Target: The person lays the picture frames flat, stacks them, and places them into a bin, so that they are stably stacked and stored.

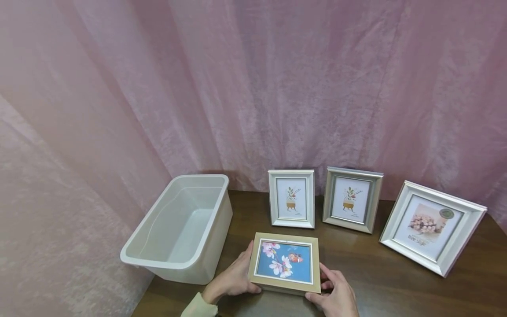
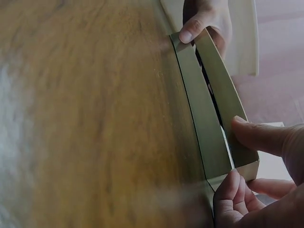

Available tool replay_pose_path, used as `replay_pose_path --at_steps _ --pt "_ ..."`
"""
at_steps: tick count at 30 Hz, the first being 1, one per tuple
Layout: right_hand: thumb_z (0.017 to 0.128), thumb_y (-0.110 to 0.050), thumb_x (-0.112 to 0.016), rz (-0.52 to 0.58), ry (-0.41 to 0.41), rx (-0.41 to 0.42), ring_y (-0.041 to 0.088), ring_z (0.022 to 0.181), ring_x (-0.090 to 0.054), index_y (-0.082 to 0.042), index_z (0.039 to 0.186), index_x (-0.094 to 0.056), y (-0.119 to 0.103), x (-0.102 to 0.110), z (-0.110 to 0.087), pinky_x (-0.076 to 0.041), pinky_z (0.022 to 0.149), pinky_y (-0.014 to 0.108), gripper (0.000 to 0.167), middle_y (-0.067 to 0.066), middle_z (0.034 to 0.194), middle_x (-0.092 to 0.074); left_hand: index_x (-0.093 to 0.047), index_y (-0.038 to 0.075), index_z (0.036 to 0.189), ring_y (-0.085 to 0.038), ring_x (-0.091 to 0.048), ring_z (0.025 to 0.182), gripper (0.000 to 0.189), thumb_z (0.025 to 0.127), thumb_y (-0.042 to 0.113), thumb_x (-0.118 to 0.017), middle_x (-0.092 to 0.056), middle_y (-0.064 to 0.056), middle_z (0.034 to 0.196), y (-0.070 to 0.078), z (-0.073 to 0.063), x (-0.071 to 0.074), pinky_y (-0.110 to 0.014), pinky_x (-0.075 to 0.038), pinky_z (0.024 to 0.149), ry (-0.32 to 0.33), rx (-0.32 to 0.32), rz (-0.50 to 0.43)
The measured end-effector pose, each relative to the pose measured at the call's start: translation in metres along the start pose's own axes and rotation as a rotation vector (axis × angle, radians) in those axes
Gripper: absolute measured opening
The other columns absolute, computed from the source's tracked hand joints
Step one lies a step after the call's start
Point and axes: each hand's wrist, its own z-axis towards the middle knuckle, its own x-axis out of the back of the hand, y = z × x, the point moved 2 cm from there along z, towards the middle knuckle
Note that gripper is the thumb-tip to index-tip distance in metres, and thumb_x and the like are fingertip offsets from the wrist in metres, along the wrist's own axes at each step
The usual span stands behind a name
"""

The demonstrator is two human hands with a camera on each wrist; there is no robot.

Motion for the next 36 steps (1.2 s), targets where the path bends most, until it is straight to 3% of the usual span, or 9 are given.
replay_pose_path --at_steps 15,23,30,36 --pt "0.07 -0.012 -0.102 -0.038 -0.048 0.015 0.002 0.078 -0.061 0.006 0.149 -0.06 0.004 0.0 0.002 -0.047 0.072 0.019 0.091 0.014 0.123 -0.07 -0.012 -0.005 0.17 -0.041 -0.049 0.149 0.144 0.06 0.009 -0.104 -0.041 -0.026 0.17 0.001 -0.001 0.002 -0.052 -0.045 0.126 -0.009 0.021 0.017" --pt "0.075 -0.013 -0.1 -0.051 -0.121 0.061 0.007 0.085 -0.068 0.006 0.149 -0.059 -0.002 0.014 0.006 -0.05 0.074 0.02 0.086 0.018 0.129 -0.068 -0.013 -0.004 0.171 -0.042 -0.052 0.146 0.145 0.059 0.009 -0.105 -0.048 -0.024 0.167 -0.002 0.002 0.003 -0.053 -0.047 0.123 -0.006 0.011 -0.01" --pt "0.082 -0.016 -0.096 0.011 -0.091 0.083 0.005 0.089 -0.071 -0.002 0.15 -0.06 -0.02 0.029 0.014 -0.052 0.076 0.021 0.078 0.017 0.13 -0.073 -0.014 0.004 0.174 -0.04 -0.056 0.144 0.144 0.064 0.021 -0.106 -0.06 -0.024 0.157 -0.006 -0.002 0.004 -0.055 -0.048 0.12 0.002 0.126 -0.081" --pt "0.082 -0.014 -0.095 0.05 -0.032 0.184 0.004 0.091 -0.072 -0.002 0.148 -0.061 -0.035 0.036 0.021 -0.055 0.075 0.021 0.075 0.018 0.127 -0.074 -0.016 0.004 0.174 -0.035 -0.07 0.129 0.136 0.073 0.028 -0.103 -0.063 -0.025 0.151 -0.007 -0.006 0.007 -0.047 -0.055 0.112 -0.014 0.13 -0.125"
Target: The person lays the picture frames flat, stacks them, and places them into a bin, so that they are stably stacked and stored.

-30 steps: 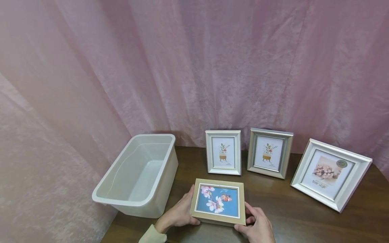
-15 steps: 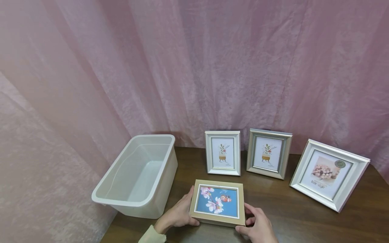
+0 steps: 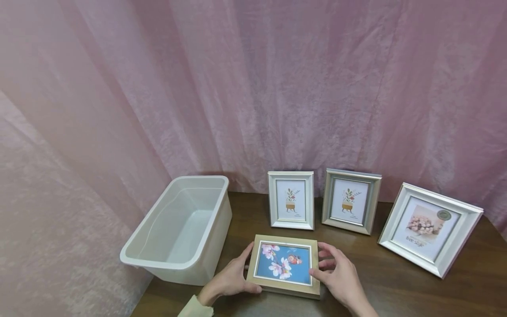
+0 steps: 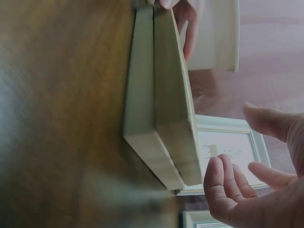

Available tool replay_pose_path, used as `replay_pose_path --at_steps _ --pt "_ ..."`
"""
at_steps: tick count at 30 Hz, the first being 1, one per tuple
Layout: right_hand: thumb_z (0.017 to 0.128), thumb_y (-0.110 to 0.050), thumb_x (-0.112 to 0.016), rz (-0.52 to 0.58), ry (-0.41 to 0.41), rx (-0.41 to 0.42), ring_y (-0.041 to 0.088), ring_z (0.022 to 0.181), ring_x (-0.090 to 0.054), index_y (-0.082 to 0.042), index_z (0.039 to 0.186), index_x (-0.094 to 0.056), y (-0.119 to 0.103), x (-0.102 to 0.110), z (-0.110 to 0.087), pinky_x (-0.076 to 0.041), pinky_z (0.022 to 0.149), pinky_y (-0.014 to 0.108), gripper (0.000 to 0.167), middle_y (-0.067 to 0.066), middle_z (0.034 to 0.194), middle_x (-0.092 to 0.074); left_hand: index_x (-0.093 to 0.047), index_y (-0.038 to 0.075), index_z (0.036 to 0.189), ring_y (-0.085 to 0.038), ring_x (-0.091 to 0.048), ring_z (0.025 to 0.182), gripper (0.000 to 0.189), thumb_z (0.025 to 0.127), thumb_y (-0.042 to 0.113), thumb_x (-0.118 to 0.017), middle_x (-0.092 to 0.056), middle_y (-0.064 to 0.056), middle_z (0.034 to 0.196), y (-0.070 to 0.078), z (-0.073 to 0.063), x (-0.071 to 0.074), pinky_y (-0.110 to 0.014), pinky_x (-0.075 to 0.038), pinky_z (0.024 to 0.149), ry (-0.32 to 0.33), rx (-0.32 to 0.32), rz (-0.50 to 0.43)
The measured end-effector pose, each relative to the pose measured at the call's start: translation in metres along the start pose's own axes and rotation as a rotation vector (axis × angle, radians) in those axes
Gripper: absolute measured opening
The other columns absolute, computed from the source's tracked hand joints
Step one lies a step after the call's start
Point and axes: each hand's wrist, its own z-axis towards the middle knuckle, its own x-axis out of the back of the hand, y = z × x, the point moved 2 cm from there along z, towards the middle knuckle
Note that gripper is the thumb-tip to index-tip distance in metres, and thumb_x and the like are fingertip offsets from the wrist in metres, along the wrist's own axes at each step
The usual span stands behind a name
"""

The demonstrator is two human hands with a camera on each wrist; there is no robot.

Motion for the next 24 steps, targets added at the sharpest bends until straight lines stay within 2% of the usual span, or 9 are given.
replay_pose_path --at_steps 4,7,11,14,17,22,24 --pt "0.083 -0.012 -0.094 0.007 0.031 0.109 0.002 0.094 -0.072 -0.003 0.149 -0.06 -0.006 0.004 0.012 -0.058 0.076 0.021 0.075 0.022 0.127 -0.074 -0.015 0.004 0.174 -0.035 -0.074 0.125 0.133 0.075 0.027 -0.101 -0.061 -0.024 0.153 0.0 -0.002 0.002 -0.038 -0.057 0.107 -0.015 -0.003 -0.053" --pt "0.085 -0.011 -0.093 0.011 0.05 0.161 0.002 0.097 -0.071 -0.003 0.151 -0.058 -0.009 0.007 0.024 -0.06 0.078 0.022 0.075 0.023 0.129 -0.072 -0.016 0.004 0.174 -0.037 -0.075 0.124 0.13 0.078 0.026 -0.1 -0.06 -0.025 0.153 0.001 -0.002 0.003 -0.034 -0.059 0.101 -0.017 -0.011 -0.103" --pt "0.088 -0.009 -0.09 -0.002 0.065 0.199 0.018 0.107 -0.074 -0.002 0.154 -0.055 -0.013 0.012 0.043 -0.064 0.085 0.027 0.075 0.024 0.133 -0.069 -0.019 0.002 0.173 -0.039 -0.077 0.118 0.125 0.08 0.022 -0.099 -0.057 -0.028 0.156 0.004 0.001 0.006 -0.03 -0.063 0.092 -0.002 -0.041 -0.145" --pt "0.09 -0.009 -0.088 -0.022 0.061 0.217 0.036 0.117 -0.073 -0.002 0.159 -0.05 -0.018 0.015 0.056 -0.066 0.092 0.037 0.079 0.026 0.139 -0.066 -0.022 0.002 0.172 -0.038 -0.078 0.113 0.121 0.08 0.021 -0.098 -0.056 -0.029 0.157 0.008 0.004 0.008 -0.034 -0.065 0.09 0.015 -0.042 -0.144" --pt "0.092 -0.008 -0.086 -0.041 0.052 0.238 0.046 0.122 -0.07 -0.002 0.163 -0.044 -0.023 0.02 0.069 -0.065 0.095 0.049 0.083 0.028 0.143 -0.062 -0.027 0.004 0.171 -0.037 -0.078 0.112 0.115 0.082 0.021 -0.096 -0.058 -0.028 0.155 0.012 0.012 0.012 -0.043 -0.066 0.092 0.055 -0.031 -0.128" --pt "0.094 -0.007 -0.083 -0.077 0.048 0.272 0.051 0.127 -0.066 -0.001 0.168 -0.035 -0.029 0.026 0.091 -0.061 0.1 0.062 0.088 0.032 0.15 -0.055 -0.033 0.007 0.17 -0.044 -0.073 0.12 0.101 0.09 0.027 -0.09 -0.053 -0.028 0.161 0.023 0.029 0.019 -0.056 -0.064 0.098 0.136 -0.038 -0.097" --pt "0.095 -0.007 -0.083 -0.081 0.042 0.276 0.053 0.131 -0.064 -0.002 0.169 -0.032 -0.029 0.027 0.099 -0.059 0.103 0.064 0.09 0.033 0.154 -0.052 -0.033 0.009 0.17 -0.047 -0.069 0.129 0.098 0.092 0.03 -0.088 -0.049 -0.027 0.165 0.027 0.035 0.02 -0.06 -0.061 0.104 0.149 -0.033 -0.07"
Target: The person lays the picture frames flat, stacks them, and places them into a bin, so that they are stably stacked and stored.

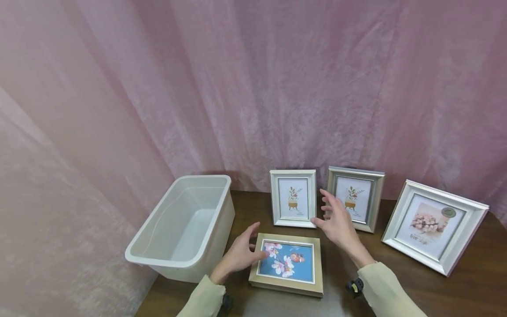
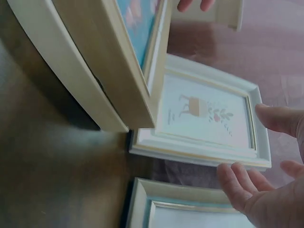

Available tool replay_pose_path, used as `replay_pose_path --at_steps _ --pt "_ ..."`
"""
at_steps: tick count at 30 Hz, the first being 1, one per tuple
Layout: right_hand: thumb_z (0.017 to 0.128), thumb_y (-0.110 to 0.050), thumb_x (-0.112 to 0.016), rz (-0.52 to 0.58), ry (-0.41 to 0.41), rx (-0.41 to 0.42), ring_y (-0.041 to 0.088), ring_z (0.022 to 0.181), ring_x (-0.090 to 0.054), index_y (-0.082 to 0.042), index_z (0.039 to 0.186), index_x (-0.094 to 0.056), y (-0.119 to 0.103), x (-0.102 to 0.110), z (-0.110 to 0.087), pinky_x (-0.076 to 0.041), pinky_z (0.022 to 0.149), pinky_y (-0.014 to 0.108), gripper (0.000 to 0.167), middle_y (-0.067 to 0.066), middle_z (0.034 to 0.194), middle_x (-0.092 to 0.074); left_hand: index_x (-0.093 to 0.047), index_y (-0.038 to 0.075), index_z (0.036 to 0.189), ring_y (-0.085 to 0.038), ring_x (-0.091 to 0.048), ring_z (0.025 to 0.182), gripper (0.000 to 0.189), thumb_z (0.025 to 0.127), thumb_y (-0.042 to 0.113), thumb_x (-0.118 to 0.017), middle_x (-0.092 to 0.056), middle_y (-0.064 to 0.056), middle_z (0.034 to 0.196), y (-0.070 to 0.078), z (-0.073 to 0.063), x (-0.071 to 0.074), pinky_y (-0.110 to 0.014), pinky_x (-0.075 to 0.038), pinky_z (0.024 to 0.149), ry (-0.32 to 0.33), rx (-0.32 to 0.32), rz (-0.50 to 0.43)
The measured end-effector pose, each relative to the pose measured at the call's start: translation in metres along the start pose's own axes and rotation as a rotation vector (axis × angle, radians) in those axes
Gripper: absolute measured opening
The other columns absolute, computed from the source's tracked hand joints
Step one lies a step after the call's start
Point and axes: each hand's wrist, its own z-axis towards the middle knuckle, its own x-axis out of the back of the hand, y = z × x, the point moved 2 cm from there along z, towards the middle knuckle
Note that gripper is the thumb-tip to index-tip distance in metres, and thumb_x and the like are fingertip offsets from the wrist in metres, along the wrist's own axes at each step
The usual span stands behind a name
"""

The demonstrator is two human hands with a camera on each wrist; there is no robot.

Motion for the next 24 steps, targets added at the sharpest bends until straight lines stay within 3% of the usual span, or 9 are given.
replay_pose_path --at_steps 5,8,14,19,24 --pt "0.095 -0.006 -0.083 0.012 -0.017 0.011 0.055 0.137 -0.058 -0.005 0.172 -0.026 0.001 0.001 0.014 -0.056 0.108 0.066 0.096 0.035 0.16 -0.045 -0.034 0.007 0.17 -0.045 -0.049 0.154 0.095 0.094 0.034 -0.085 -0.043 -0.023 0.171 0.009 0.02 0.001 -0.064 -0.046 0.122 0.018 -0.006 0.102" --pt "0.096 -0.004 -0.081 0.003 -0.028 0.022 0.056 0.14 -0.056 -0.006 0.173 -0.024 0.002 0.002 0.021 -0.056 0.109 0.067 0.097 0.037 0.164 -0.039 -0.034 0.004 0.169 -0.045 -0.047 0.156 0.092 0.096 0.032 -0.083 -0.043 -0.024 0.171 0.015 0.038 0.005 -0.063 -0.045 0.124 0.017 -0.019 0.113" --pt "0.098 -0.005 -0.077 -0.022 -0.069 0.022 0.061 0.142 -0.052 -0.007 0.175 -0.014 0.006 0.0 0.036 -0.057 0.105 0.068 0.1 0.041 0.17 -0.026 -0.03 0.0 0.169 -0.046 -0.053 0.151 0.089 0.099 0.027 -0.08 -0.045 -0.028 0.169 0.02 0.071 0.01 -0.06 -0.051 0.119 0.002 -0.003 0.054" --pt "0.099 -0.006 -0.076 -0.026 -0.109 -0.017 0.062 0.145 -0.049 -0.012 0.177 -0.001 0.011 -0.008 0.043 -0.057 0.105 0.068 0.108 0.041 0.173 -0.022 -0.025 0.003 0.171 -0.045 -0.053 0.151 0.09 0.101 0.023 -0.077 -0.044 -0.027 0.17 0.019 0.083 0.007 -0.059 -0.052 0.118 -0.005 0.049 -0.025" --pt "0.098 -0.005 -0.077 -0.041 -0.119 -0.037 0.063 0.143 -0.05 -0.016 0.176 0.01 0.018 -0.016 0.051 -0.058 0.102 0.068 0.118 0.042 0.17 -0.027 -0.022 0.006 0.173 -0.045 -0.052 0.151 0.088 0.103 0.02 -0.073 -0.04 -0.023 0.174 0.021 0.094 0.003 -0.059 -0.053 0.116 -0.001 0.044 -0.104"
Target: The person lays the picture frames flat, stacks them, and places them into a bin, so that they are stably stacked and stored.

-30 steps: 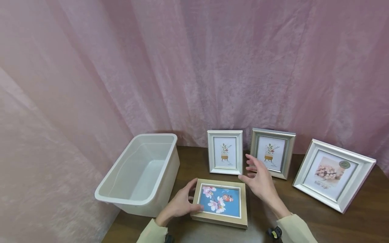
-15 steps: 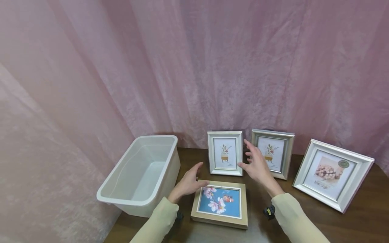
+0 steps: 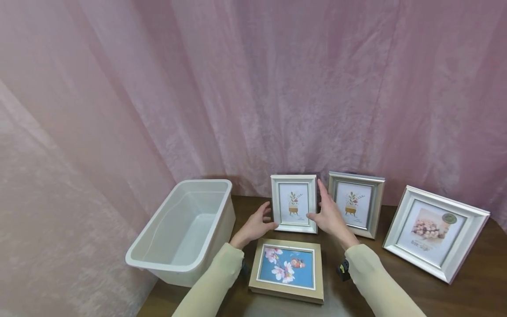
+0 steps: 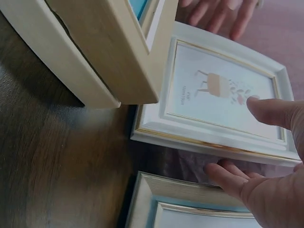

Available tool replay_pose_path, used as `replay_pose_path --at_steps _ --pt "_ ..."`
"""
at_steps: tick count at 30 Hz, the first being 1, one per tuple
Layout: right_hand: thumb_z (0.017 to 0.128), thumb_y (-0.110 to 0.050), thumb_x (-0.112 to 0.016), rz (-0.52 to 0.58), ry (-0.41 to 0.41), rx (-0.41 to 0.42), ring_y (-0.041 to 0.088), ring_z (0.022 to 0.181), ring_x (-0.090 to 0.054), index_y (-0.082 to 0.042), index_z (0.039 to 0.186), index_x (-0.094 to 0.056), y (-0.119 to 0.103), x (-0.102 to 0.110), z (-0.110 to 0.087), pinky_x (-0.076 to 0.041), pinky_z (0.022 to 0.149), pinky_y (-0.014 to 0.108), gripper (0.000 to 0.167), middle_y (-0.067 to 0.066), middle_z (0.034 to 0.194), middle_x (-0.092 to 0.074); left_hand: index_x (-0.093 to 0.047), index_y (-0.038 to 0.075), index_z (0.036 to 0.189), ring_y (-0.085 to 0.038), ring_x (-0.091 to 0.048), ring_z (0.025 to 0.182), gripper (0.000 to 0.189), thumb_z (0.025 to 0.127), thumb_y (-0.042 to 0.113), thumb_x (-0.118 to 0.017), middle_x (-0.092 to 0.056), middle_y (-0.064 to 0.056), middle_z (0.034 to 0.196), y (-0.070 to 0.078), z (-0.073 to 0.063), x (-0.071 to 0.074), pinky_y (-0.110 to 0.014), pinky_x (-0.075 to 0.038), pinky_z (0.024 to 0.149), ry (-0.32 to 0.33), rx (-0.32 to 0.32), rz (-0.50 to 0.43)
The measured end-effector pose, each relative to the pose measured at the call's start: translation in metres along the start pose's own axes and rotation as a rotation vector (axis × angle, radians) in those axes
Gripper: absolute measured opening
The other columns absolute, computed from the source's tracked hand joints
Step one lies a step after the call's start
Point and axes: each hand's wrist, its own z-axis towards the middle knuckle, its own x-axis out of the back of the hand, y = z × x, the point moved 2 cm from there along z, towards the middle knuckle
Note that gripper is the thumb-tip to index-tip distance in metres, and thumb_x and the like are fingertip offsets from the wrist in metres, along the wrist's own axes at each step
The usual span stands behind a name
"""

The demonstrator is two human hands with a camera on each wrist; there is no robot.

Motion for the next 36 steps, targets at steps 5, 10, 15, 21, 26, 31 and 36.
replay_pose_path --at_steps 5,10,15,21,26,31,36 --pt "0.098 -0.001 -0.076 -0.002 0.016 0.016 0.062 0.136 -0.057 -0.019 0.176 0.012 0.004 -0.004 0.008 -0.056 0.102 0.071 0.118 0.044 0.163 -0.039 -0.025 0.01 0.173 -0.044 -0.055 0.149 0.087 0.102 0.019 -0.074 -0.043 -0.024 0.172 0.001 0.007 -0.003 -0.057 -0.056 0.113 0.022 0.004 -0.044" --pt "0.098 0.0 -0.074 -0.028 0.032 0.05 0.058 0.126 -0.063 -0.021 0.176 0.009 0.007 -0.002 0.017 -0.058 0.094 0.066 0.116 0.044 0.158 -0.044 -0.025 0.01 0.174 -0.045 -0.057 0.147 0.087 0.102 0.016 -0.074 -0.043 -0.028 0.17 0.001 0.009 -0.005 -0.055 -0.059 0.108 0.012 -0.005 -0.09" --pt "0.096 0.005 -0.073 -0.051 0.039 0.082 0.05 0.111 -0.069 -0.021 0.177 0.002 0.006 0.001 0.022 -0.061 0.078 0.052 0.114 0.045 0.153 -0.048 -0.026 0.009 0.173 -0.042 -0.061 0.143 0.086 0.102 0.015 -0.074 -0.048 -0.026 0.167 0.0 0.009 -0.005 -0.052 -0.061 0.106 0.016 -0.019 -0.096" --pt "0.094 0.011 -0.069 0.002 0.007 0.128 0.042 0.098 -0.074 -0.019 0.177 -0.007 0.004 0.004 0.022 -0.057 0.067 0.037 0.108 0.043 0.143 -0.053 -0.029 0.008 0.172 -0.041 -0.064 0.139 0.084 0.101 0.013 -0.074 -0.052 -0.025 0.164 -0.002 0.01 -0.003 -0.051 -0.061 0.106 0.041 -0.037 -0.097" --pt "0.095 0.012 -0.068 0.021 -0.008 0.14 0.041 0.096 -0.075 -0.016 0.176 -0.013 0.003 0.005 0.021 -0.059 0.065 0.036 0.102 0.041 0.139 -0.053 -0.031 0.009 0.172 -0.041 -0.065 0.138 0.083 0.101 0.012 -0.074 -0.053 -0.025 0.164 -0.002 0.009 -0.003 -0.051 -0.061 0.105 0.052 -0.04 -0.105" --pt "0.095 0.014 -0.068 0.071 0.005 0.157 0.035 0.09 -0.076 -0.014 0.173 -0.02 0.0 0.004 0.019 -0.064 0.065 0.043 0.096 0.037 0.131 -0.058 -0.03 0.011 0.172 -0.04 -0.062 0.14 0.082 0.102 0.011 -0.073 -0.053 -0.023 0.164 -0.001 0.005 -0.003 -0.051 -0.06 0.107 0.079 -0.036 -0.092" --pt "0.094 0.015 -0.069 0.11 0.036 0.168 0.033 0.088 -0.076 -0.016 0.172 -0.024 -0.006 0.005 0.016 -0.065 0.064 0.043 0.095 0.035 0.129 -0.06 -0.033 0.01 0.171 -0.041 -0.061 0.14 0.084 0.099 0.009 -0.075 -0.055 -0.023 0.162 0.003 0.004 0.0 -0.053 -0.058 0.109 0.122 -0.053 -0.094"
